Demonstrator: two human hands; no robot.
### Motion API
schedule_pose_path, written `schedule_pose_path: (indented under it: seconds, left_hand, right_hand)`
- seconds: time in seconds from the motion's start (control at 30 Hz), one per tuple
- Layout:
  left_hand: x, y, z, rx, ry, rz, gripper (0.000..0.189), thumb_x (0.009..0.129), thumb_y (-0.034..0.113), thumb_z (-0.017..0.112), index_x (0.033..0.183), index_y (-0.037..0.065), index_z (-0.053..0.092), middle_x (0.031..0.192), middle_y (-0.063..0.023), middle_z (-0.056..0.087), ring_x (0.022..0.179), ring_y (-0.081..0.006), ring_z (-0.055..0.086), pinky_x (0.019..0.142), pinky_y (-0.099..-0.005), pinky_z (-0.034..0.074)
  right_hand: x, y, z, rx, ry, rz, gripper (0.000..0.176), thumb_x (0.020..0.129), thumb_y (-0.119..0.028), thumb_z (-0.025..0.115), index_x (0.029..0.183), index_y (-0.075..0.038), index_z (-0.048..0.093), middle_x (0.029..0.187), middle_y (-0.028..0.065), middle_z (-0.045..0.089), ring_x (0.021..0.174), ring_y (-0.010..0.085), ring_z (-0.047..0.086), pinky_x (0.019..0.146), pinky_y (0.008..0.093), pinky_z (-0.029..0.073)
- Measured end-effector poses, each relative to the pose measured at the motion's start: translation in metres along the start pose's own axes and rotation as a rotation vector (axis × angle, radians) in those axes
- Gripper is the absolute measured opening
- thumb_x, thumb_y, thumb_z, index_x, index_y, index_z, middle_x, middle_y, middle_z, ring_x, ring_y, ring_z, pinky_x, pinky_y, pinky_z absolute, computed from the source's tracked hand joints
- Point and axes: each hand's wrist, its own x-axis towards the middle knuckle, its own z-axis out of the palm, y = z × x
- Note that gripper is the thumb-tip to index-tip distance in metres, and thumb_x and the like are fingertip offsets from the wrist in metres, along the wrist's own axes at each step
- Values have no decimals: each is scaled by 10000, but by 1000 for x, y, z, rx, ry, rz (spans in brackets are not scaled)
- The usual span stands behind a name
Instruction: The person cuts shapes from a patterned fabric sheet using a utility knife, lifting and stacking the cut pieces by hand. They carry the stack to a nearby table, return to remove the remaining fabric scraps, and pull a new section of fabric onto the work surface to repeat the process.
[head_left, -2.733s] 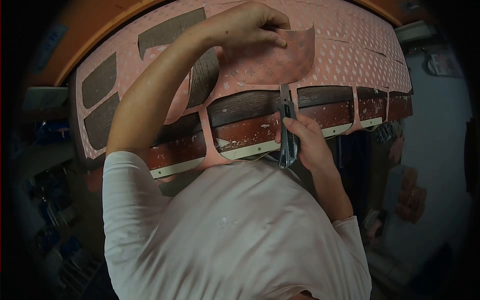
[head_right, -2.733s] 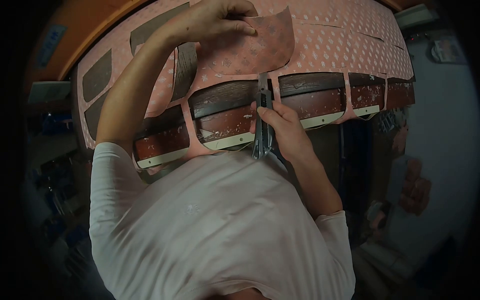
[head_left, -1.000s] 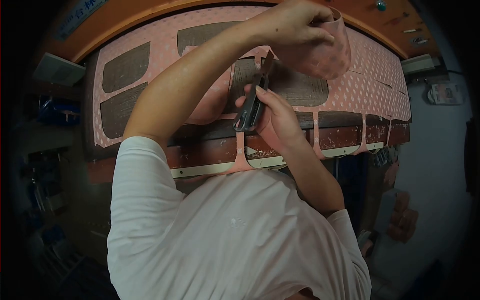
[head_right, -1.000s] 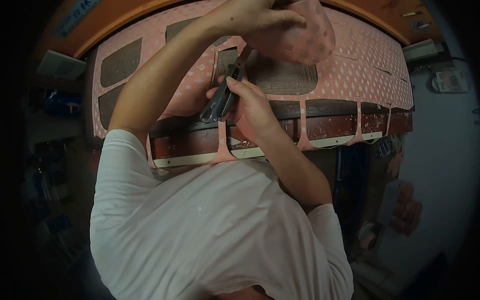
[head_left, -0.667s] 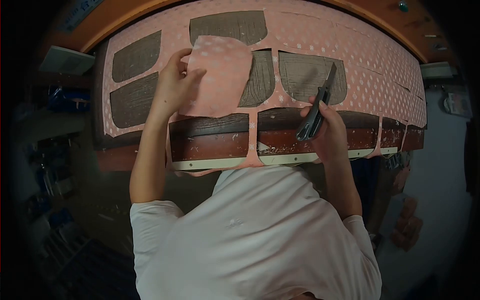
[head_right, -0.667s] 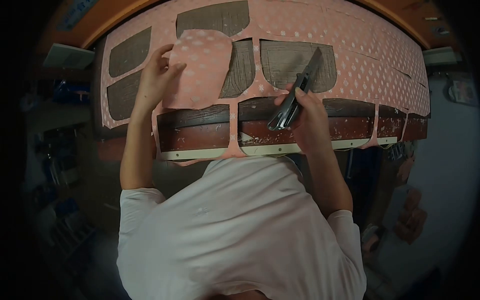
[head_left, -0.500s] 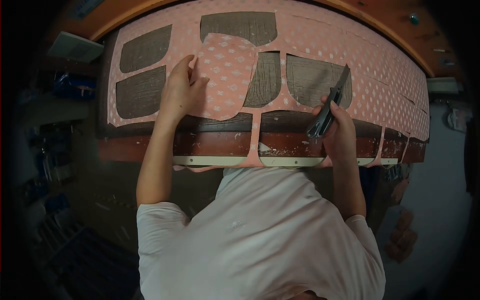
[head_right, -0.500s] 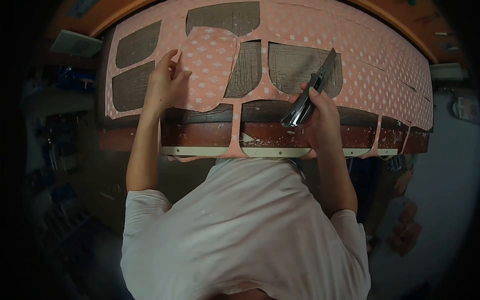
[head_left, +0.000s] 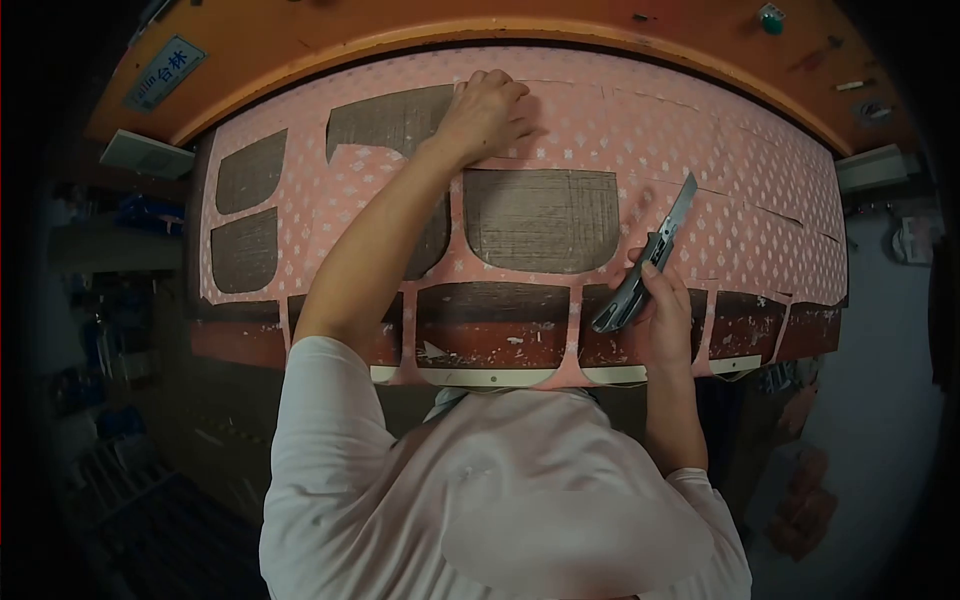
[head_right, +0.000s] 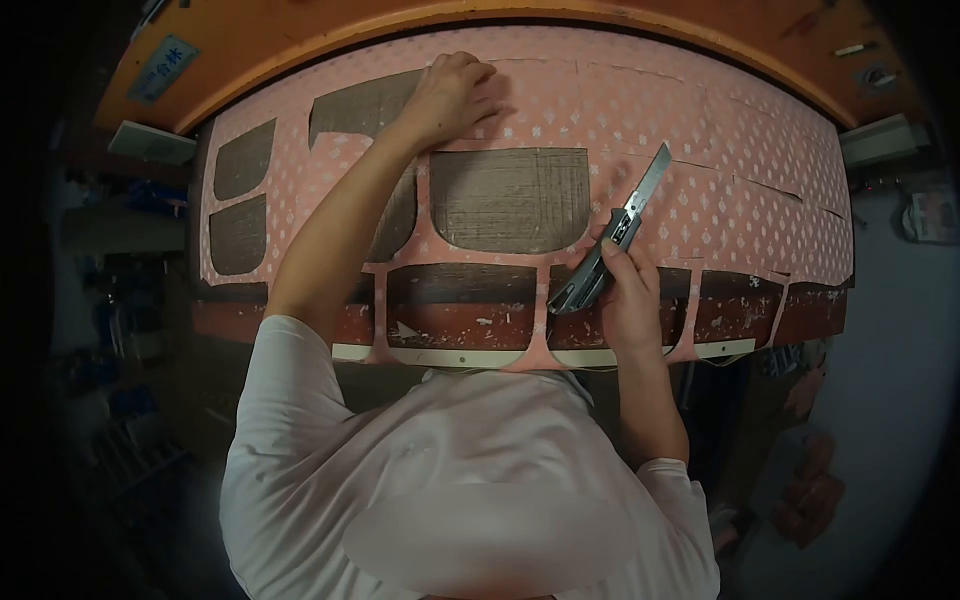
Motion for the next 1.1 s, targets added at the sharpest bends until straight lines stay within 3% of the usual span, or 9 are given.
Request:
schedule_pose_path:
  seconds: [0.07, 0.2, 0.23, 0.33, 0.57, 0.67, 0.77, 0.97, 1.1]
  left_hand:
    - [29, -1, 16, 75, -91, -122, 584, 766, 473, 779, 1178, 73, 667, 1234, -134, 596, 1194, -313, 528, 978, -490, 455]
    - [61, -18, 17, -28, -337, -222, 659, 692, 504, 818, 1165, 71, 663, 1192, -156, 613, 1107, -319, 611, 939, -404, 504]
    - [65, -18, 15, -89, -322, -226, 594, 693, 489, 815, 1087, 65, 680, 1058, -156, 664, 955, -303, 661, 838, -378, 526]
    - [88, -16, 3, -2, -621, -234, 504, 723, 442, 806, 1001, 42, 682, 878, -127, 684, 810, -259, 646, 759, -378, 513]
    - [96, 25, -64, -259, -434, -81, 281, 853, 245, 759, 1002, 17, 690, 825, -74, 703, 769, -134, 614, 733, -329, 515]
    - [88, 34, -94, -221, -391, -28, 208, 889, 214, 733, 939, 25, 660, 743, 30, 602, 728, -48, 529, 664, -256, 483]
    - [76, 22, -89, -285, -361, -80, 255, 878, 203, 731, 1068, 34, 712, 884, -86, 727, 841, -145, 673, 771, -311, 536]
    - [70, 25, -86, -292, -292, -56, 269, 878, 222, 735, 1064, 30, 711, 882, -80, 724, 818, -167, 673, 761, -316, 537]
    - [68, 25, -86, -300, -307, -56, 272, 879, 227, 734, 1060, 25, 708, 879, -78, 721, 812, -176, 672, 759, -323, 538]
  right_hand:
    - [-1, -8, -28, -31, 26, 7, 254, 1017, -163, 500, 1167, 27, 576, 880, 134, 680, 802, 174, 669, 747, 291, 533]
    - [-3, -26, -68, -77, 45, -7, 257, 1015, -165, 506, 1180, 20, 576, 873, 117, 679, 817, 165, 665, 747, 288, 529]
    - [-2, -29, -74, -75, 60, -5, 244, 1017, -162, 505, 1177, 9, 573, 880, 109, 680, 803, 155, 664, 724, 283, 530]
    - [4, -43, -89, -183, 26, 49, 237, 1016, -153, 512, 1186, 5, 562, 874, 82, 671, 790, 127, 647, 692, 269, 519]
    - [54, -73, -95, -706, -243, 71, 264, 1000, -162, 552, 1209, -7, 594, 859, 23, 622, 808, 92, 611, 704, 254, 494]
    - [88, -79, -75, -629, -294, 134, 283, 993, -209, 569, 1195, -16, 611, 844, 2, 592, 747, 94, 622, 645, 264, 514]
    - [110, -76, -48, -518, -352, 246, 265, 991, -232, 558, 1097, 6, 608, 789, 36, 620, 639, 113, 635, 534, 265, 531]
    - [119, -71, -23, -395, -453, 420, 349, 979, -252, 548, 1185, 22, 616, 693, 65, 650, 547, 103, 600, 487, 237, 498]
    - [116, -70, -12, -333, -440, 400, 263, 972, -223, 552, 1053, 22, 601, 722, 114, 668, 508, 126, 602, 403, 271, 514]
